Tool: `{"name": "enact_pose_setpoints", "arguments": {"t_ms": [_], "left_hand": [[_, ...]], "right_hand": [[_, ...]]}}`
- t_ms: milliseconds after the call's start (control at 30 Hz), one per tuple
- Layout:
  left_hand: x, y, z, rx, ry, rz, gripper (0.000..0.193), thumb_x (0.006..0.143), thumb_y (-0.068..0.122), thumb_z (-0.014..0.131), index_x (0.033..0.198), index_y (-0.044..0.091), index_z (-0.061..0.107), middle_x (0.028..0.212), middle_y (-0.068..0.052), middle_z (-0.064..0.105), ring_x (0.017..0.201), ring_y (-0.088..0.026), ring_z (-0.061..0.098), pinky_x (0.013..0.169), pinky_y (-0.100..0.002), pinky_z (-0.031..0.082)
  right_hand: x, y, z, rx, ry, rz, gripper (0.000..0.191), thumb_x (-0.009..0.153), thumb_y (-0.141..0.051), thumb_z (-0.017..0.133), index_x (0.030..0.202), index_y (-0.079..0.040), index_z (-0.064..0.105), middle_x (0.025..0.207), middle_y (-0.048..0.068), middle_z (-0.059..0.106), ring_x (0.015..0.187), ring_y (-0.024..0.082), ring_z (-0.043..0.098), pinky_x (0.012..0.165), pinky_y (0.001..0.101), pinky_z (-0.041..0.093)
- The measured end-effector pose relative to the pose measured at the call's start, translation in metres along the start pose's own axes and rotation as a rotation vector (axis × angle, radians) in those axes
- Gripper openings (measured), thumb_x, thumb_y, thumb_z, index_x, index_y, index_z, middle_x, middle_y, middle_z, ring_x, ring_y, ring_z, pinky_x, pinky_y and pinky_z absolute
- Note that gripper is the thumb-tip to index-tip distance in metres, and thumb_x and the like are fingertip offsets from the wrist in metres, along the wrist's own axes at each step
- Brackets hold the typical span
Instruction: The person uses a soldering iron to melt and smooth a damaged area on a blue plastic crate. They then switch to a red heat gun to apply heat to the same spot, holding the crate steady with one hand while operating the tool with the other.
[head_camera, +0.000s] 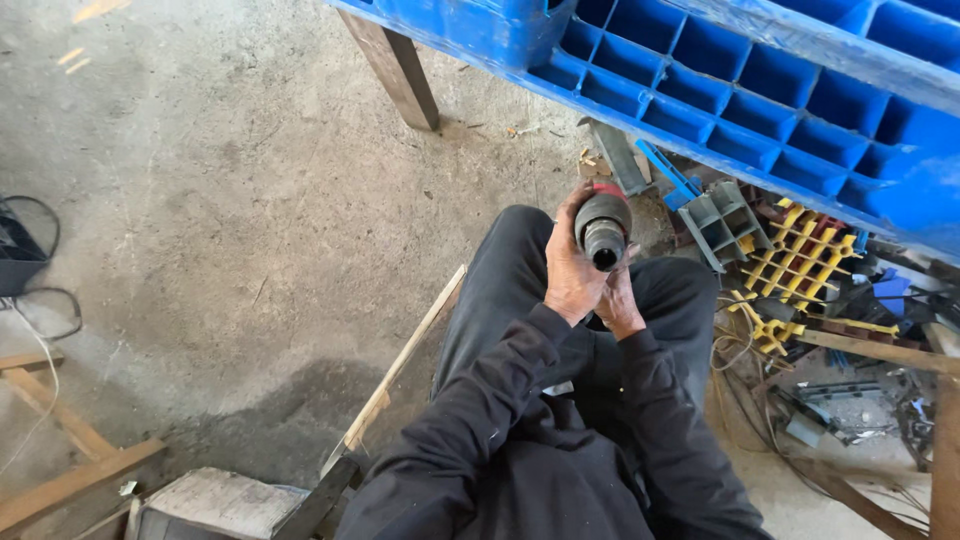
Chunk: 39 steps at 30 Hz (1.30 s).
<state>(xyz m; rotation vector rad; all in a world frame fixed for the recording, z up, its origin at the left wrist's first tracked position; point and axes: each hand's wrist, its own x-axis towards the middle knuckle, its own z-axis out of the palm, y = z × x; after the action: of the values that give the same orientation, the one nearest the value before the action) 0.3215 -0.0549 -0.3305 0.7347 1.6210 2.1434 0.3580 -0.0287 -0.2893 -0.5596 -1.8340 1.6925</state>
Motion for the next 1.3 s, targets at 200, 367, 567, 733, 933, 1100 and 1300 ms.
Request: {"name": "enact_pose_setpoints", "arguments": {"t_ms": [200,367,567,733,933,1100,1300], "left_hand": [[-0.008,0.005,-0.004,0.015,-0.094,-0.015,0.095,0.068,0.003,0.093,0.150,0.004,0.045,0.147,-0.014,0.058,0.137,-0.024,0.058,0.118,-0.036,0.047],[-0.021,0.002,-0.006,-0.009,-0.175,0.024,0.092,0.070,0.003,0.094,0.148,0.003,0.046,0.151,-0.015,0.055,0.143,-0.025,0.053,0.123,-0.039,0.041],[-0.030,-0.001,-0.003,-0.118,-0.226,0.037,0.094,0.070,0.004,0.095,0.149,0.003,0.043,0.155,-0.015,0.051,0.147,-0.026,0.050,0.127,-0.041,0.039],[-0.030,0.010,-0.005,-0.122,-0.297,0.051,0.096,0.072,0.004,0.094,0.152,0.003,0.041,0.157,-0.016,0.048,0.148,-0.027,0.049,0.127,-0.042,0.040],[-0.009,0.046,-0.004,-0.494,-0.481,-0.212,0.091,0.076,0.002,0.088,0.155,0.001,0.042,0.139,-0.011,0.059,0.130,-0.023,0.058,0.116,-0.043,0.050],[0.007,0.067,0.000,-0.593,-0.610,-0.242,0.075,0.085,0.009,0.086,0.149,-0.004,0.049,0.134,-0.012,0.061,0.126,-0.021,0.060,0.114,-0.037,0.048],[0.019,0.070,0.012,-0.726,-0.613,-0.331,0.071,0.091,0.027,0.084,0.145,-0.005,0.051,0.136,-0.014,0.062,0.126,-0.022,0.060,0.113,-0.037,0.049]], "right_hand": [[-0.008,-0.005,-0.003,-0.198,0.042,0.007,0.051,0.099,-0.018,0.072,0.139,0.002,0.047,0.132,0.014,0.064,0.121,0.022,0.061,0.106,0.0385,0.049],[-0.022,-0.001,-0.012,-0.016,0.128,0.181,0.046,0.099,-0.013,0.071,0.135,0.002,0.046,0.123,0.014,0.066,0.109,0.019,0.063,0.098,0.0367,0.052],[-0.028,-0.012,-0.018,0.811,0.321,0.354,0.052,0.092,-0.013,0.068,0.139,-0.004,0.047,0.132,0.008,0.062,0.117,0.019,0.062,0.102,0.0344,0.053],[-0.040,-0.027,-0.021,0.095,0.198,0.045,0.054,0.094,-0.012,0.070,0.141,0.000,0.046,0.132,0.012,0.061,0.120,0.019,0.060,0.101,0.0321,0.052],[-0.052,-0.033,-0.029,0.066,0.333,0.113,0.052,0.084,-0.006,0.078,0.128,-0.001,0.050,0.117,0.009,0.062,0.104,0.018,0.063,0.087,0.0347,0.057],[-0.083,-0.025,-0.038,0.587,0.266,0.041,0.067,0.088,-0.023,0.081,0.139,-0.006,0.041,0.099,0.012,0.060,0.079,0.026,0.067,0.065,0.0407,0.059],[-0.096,-0.017,-0.045,0.696,0.171,-0.024,0.070,0.090,-0.033,0.079,0.141,-0.008,0.040,0.100,0.014,0.058,0.070,0.025,0.064,0.067,0.0462,0.060]]}}
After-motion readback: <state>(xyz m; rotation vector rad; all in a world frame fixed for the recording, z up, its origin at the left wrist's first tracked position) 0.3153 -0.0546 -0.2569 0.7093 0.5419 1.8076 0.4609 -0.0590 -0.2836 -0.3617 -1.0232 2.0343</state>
